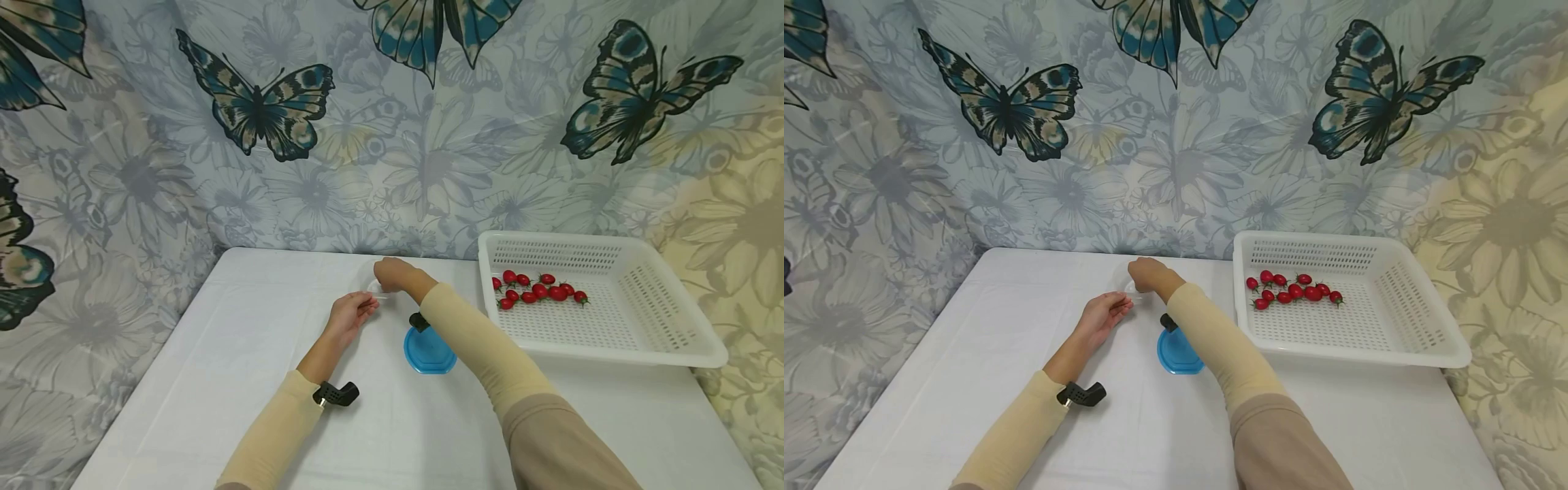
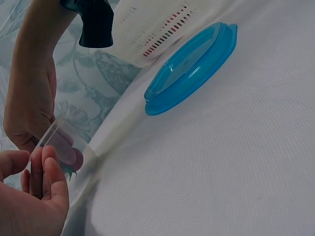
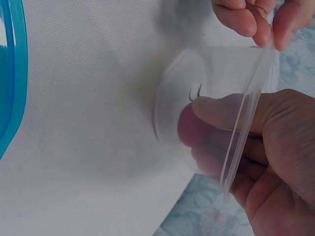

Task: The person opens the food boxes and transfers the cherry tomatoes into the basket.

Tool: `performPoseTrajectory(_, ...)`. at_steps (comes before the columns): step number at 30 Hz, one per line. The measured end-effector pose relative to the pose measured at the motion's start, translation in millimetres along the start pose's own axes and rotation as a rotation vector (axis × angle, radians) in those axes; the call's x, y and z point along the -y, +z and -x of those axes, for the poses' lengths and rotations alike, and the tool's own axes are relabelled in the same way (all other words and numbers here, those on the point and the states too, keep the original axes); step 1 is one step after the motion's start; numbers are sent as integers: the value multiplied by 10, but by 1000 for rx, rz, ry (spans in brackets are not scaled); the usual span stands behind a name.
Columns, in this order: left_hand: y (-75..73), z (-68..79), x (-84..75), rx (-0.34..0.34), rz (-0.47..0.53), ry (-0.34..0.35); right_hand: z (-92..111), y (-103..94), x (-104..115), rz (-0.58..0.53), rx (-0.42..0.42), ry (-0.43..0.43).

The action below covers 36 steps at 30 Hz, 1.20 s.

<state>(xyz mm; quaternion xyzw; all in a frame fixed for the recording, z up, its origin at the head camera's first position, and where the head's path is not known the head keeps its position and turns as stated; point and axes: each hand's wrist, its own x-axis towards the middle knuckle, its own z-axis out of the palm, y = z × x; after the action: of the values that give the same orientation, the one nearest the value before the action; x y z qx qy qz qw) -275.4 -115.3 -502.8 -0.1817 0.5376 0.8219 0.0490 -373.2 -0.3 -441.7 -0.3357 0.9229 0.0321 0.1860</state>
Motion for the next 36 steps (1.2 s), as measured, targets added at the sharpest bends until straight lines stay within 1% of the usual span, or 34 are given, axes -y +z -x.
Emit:
performPoseTrajectory(6,8,-1,5,-5,-8,-12,27,-27,-29,-58,-16,-3)
performPoseTrajectory(10,14,6,9,-7,-5,-10,68,-89,-37,-117,-49,-25)
performPoseTrajectory(15,26,7,6,-9,-8,-5,99,-172,-60,-129,-81,-68)
performPoseTrajectory(20,32,13,11,-9,-5,-10,151,-255,-78,-155,-90,-79)
performPoseTrajectory(27,24,23,8,-11,-3,-29,305,-417,-97,-117,-164,-119)
performPoseTrajectory(29,21,21,1,-12,-10,-25,362,-472,-116,-113,-175,-122)
performPoseTrajectory(33,20,17,-15,-19,-15,-24,469,-549,-200,-123,-187,-123)
performPoseTrajectory(36,18,9,-14,-15,-11,-28,560,-594,-284,-143,-198,-106)
